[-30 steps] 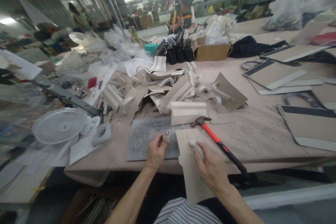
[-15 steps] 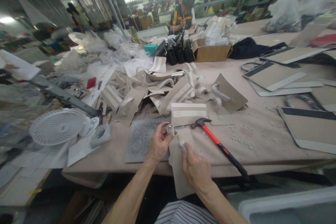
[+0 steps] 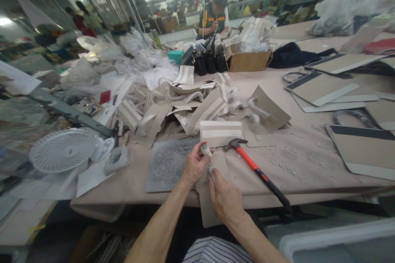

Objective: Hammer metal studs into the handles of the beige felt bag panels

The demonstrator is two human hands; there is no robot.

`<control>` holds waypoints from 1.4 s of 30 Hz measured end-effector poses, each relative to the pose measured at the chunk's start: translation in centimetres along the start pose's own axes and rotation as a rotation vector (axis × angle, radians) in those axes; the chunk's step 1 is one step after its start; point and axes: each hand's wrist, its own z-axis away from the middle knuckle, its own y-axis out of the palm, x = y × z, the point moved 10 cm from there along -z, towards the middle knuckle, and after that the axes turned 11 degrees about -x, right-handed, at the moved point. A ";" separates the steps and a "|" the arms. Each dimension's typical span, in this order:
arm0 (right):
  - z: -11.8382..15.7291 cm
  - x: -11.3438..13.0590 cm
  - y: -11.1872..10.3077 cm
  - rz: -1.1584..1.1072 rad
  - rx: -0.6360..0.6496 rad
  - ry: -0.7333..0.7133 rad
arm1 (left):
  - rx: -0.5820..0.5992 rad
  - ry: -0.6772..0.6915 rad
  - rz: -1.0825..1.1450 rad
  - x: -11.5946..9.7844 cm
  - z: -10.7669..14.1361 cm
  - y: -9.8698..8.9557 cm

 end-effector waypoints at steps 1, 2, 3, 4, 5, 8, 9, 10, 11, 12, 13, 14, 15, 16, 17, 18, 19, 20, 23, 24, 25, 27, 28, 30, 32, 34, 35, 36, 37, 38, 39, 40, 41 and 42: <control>0.0 0.0 -0.1 -0.017 0.002 0.001 | -0.004 -0.001 -0.001 0.5 -0.1 -0.1; 0.1 -0.1 -0.3 -0.044 -0.006 -0.006 | -0.007 0.001 -0.006 0.9 -0.2 -0.3; 0.1 -0.1 -0.5 -0.081 -0.023 -0.018 | -0.009 0.004 -0.011 1.2 -0.2 -0.4; 0.1 -0.2 -0.9 -0.127 -0.046 -0.032 | -0.008 0.006 -0.015 1.4 -0.2 -0.6; 0.1 -0.6 -1.3 -0.174 -0.075 -0.043 | -0.005 0.007 -0.017 1.6 -0.2 -0.7; -0.1 -3.2 -2.6 -0.254 -0.178 -0.020 | 0.005 0.008 -0.022 1.9 -0.1 -0.8; -0.3 -4.6 -3.0 -0.243 -0.215 0.002 | 0.006 0.008 -0.026 1.9 -0.1 -0.8; -0.5 -6.1 -3.4 -0.205 -0.251 0.026 | 0.007 0.011 -0.034 1.9 -0.1 -0.8; -0.7 -7.6 -3.8 -0.143 -0.282 0.048 | 0.008 0.017 -0.047 1.9 -0.2 -0.8; -0.8 -9.2 -4.1 -0.064 -0.305 0.070 | 0.008 0.025 -0.062 1.9 -0.2 -0.8; -1.0 -10.6 -4.4 0.023 -0.317 0.091 | 0.009 0.033 -0.078 1.9 -0.2 -0.8; -1.1 -12.0 -4.6 0.109 -0.321 0.112 | 0.011 0.042 -0.093 1.9 -0.3 -0.7; -1.2 -13.2 -4.7 0.185 -0.318 0.128 | 0.014 0.048 -0.106 1.9 -0.3 -0.7; -1.2 -14.2 -4.8 0.246 -0.309 0.138 | 0.019 0.052 -0.116 1.9 -0.3 -0.6; -1.2 -14.9 -4.8 0.292 -0.293 0.139 | 0.022 0.054 -0.122 1.9 -0.3 -0.6; -1.1 -15.3 -4.6 0.325 -0.270 0.132 | 0.023 0.057 -0.129 1.9 -0.3 -0.6; -1.1 -15.6 -4.4 0.351 -0.245 0.120 | 0.024 0.060 -0.134 1.8 -0.2 -0.5; -1.1 -15.7 -4.1 0.371 -0.217 0.107 | 0.024 0.063 -0.138 1.7 -0.2 -0.5; -1.1 -15.8 -3.3 0.408 -0.144 0.084 | 0.024 0.070 -0.147 1.5 -0.2 -0.4; -1.2 -15.8 -3.1 0.411 -0.124 0.081 | 0.023 0.072 -0.150 1.5 -0.2 -0.4; -1.3 -15.8 -2.9 0.407 -0.104 0.080 | 0.024 0.074 -0.154 1.5 -0.2 -0.4; -1.6 -15.8 -2.7 0.363 -0.056 0.085 | 0.026 0.076 -0.168 1.6 -0.2 -0.3; -1.7 -15.9 -2.6 0.315 -0.030 0.105 | 0.026 0.079 -0.177 1.6 -0.2 -0.3; -1.7 -16.2 -2.2 0.149 0.035 0.192 | 0.028 0.092 -0.199 1.6 -0.1 -0.3; -1.3 -16.0 -1.3 -0.146 0.141 0.324 | 0.027 0.126 -0.232 1.4 0.1 -0.2; -0.4 -14.9 0.3 -0.578 0.277 0.509 | 0.025 0.168 -0.279 1.1 0.5 -0.1; 0.2 -13.9 1.1 -0.803 0.346 0.615 | 0.023 0.187 -0.299 0.9 0.6 0.0; 0.8 -13.0 1.7 -0.996 0.396 0.718 | 0.025 0.202 -0.314 0.8 0.7 0.0; 1.3 -12.2 2.0 -1.136 0.427 0.805 | 0.031 0.212 -0.324 0.8 0.8 0.1; 1.6 -11.5 2.2 -1.216 0.442 0.871 | 0.041 0.219 -0.326 0.7 0.9 0.1; 1.8 -11.1 2.2 -1.242 0.445 0.902 | 0.054 0.223 -0.323 0.7 0.9 0.2; 1.7 -10.9 1.9 -1.225 0.424 0.901 | 0.069 0.222 -0.314 0.7 0.9 0.3; 1.5 -10.8 1.3 -1.183 0.391 0.870 | 0.079 0.214 -0.303 0.7 0.8 0.3; 1.1 -10.7 0.6 -1.126 0.358 0.816 | 0.082 0.201 -0.291 0.8 0.6 0.3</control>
